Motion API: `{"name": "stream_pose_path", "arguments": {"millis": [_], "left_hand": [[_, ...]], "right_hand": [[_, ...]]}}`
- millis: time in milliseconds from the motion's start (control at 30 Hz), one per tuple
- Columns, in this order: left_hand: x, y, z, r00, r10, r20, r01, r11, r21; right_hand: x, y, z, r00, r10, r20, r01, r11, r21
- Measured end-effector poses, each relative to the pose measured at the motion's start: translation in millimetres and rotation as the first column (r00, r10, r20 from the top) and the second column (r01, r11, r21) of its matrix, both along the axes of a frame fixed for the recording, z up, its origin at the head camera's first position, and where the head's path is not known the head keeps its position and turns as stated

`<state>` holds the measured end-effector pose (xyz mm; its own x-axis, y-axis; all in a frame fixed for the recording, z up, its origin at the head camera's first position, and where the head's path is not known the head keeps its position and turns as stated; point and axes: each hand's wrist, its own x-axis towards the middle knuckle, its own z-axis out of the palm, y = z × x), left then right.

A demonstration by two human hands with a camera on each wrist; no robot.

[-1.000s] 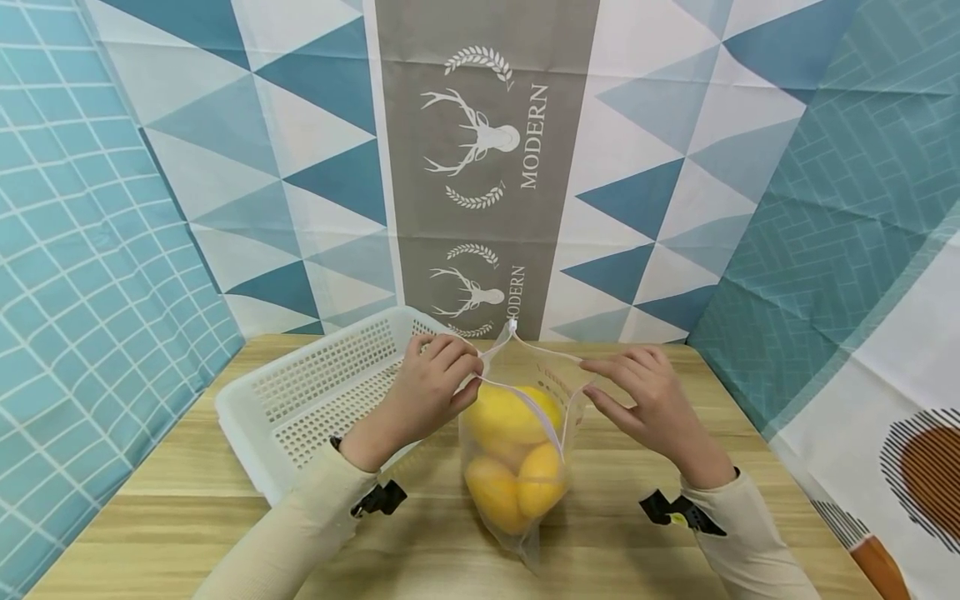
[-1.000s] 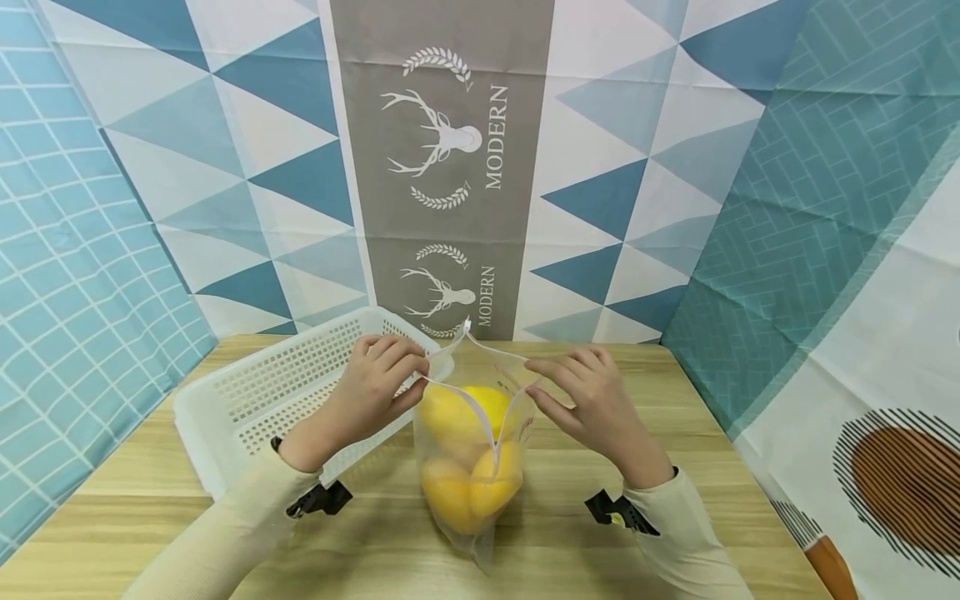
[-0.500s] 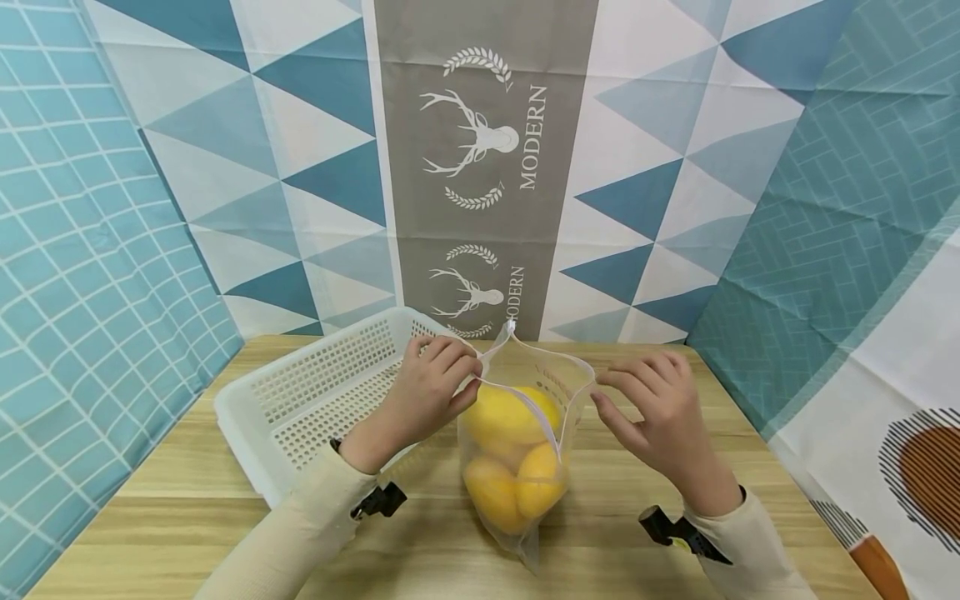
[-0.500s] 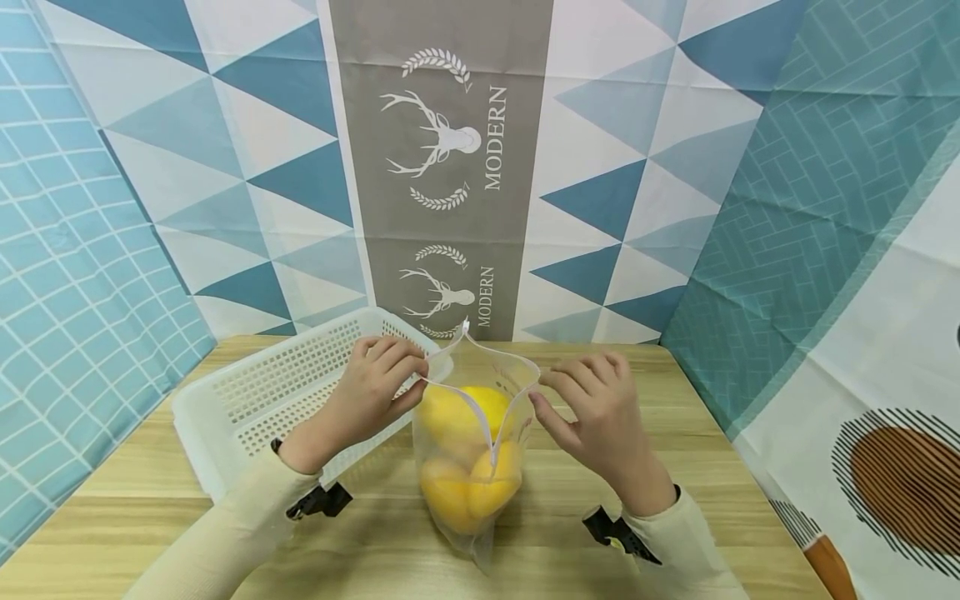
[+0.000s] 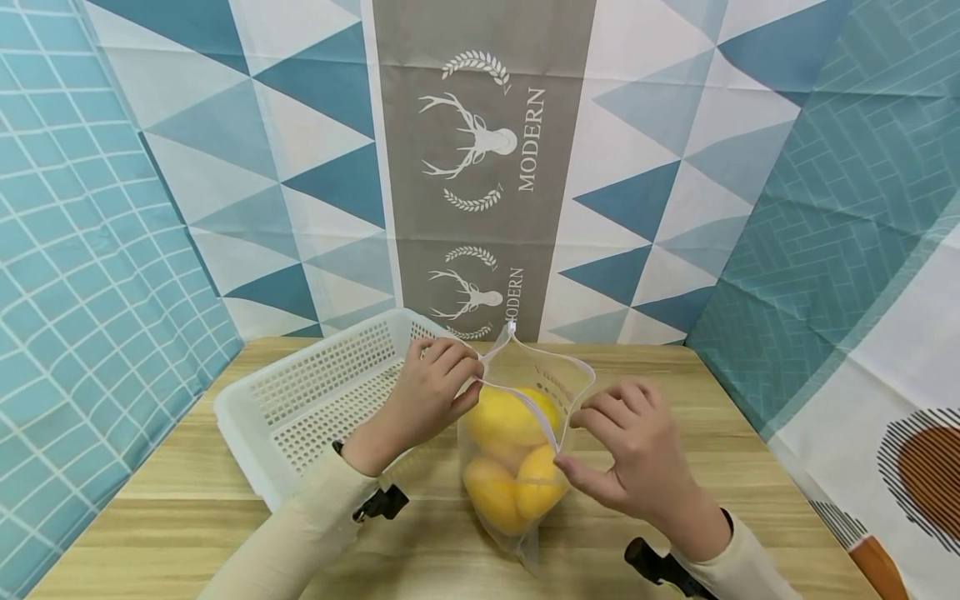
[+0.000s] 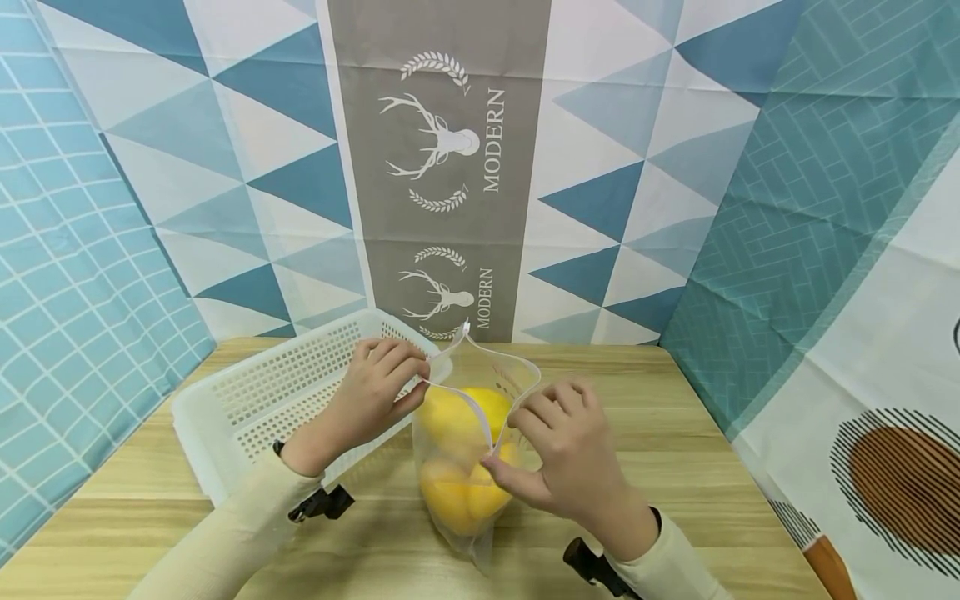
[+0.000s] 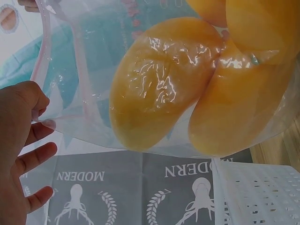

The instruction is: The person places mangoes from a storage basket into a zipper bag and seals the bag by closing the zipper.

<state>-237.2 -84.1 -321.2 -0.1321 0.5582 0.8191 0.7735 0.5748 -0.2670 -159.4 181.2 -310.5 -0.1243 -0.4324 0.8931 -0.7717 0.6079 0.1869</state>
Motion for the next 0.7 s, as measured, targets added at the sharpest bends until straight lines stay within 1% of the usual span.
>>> {"name": "stream_pose_path", "arguments": {"millis": [200,700], "left_hand": [[0.6,1,-1.1,1.000,0.010,0.015,-0.010,1.000,-0.009],[2.2,3,-1.4,1.000,0.005,0.014,-0.005,1.000,-0.014]], "right_hand": [[5.1,-11,-2.6,0.998,-0.032,-0.045,0.033,0.999,0.021],[2.2,-19,-6.8,0.985,-0.100,-0.140,0.105,0.994,0.028]]}}
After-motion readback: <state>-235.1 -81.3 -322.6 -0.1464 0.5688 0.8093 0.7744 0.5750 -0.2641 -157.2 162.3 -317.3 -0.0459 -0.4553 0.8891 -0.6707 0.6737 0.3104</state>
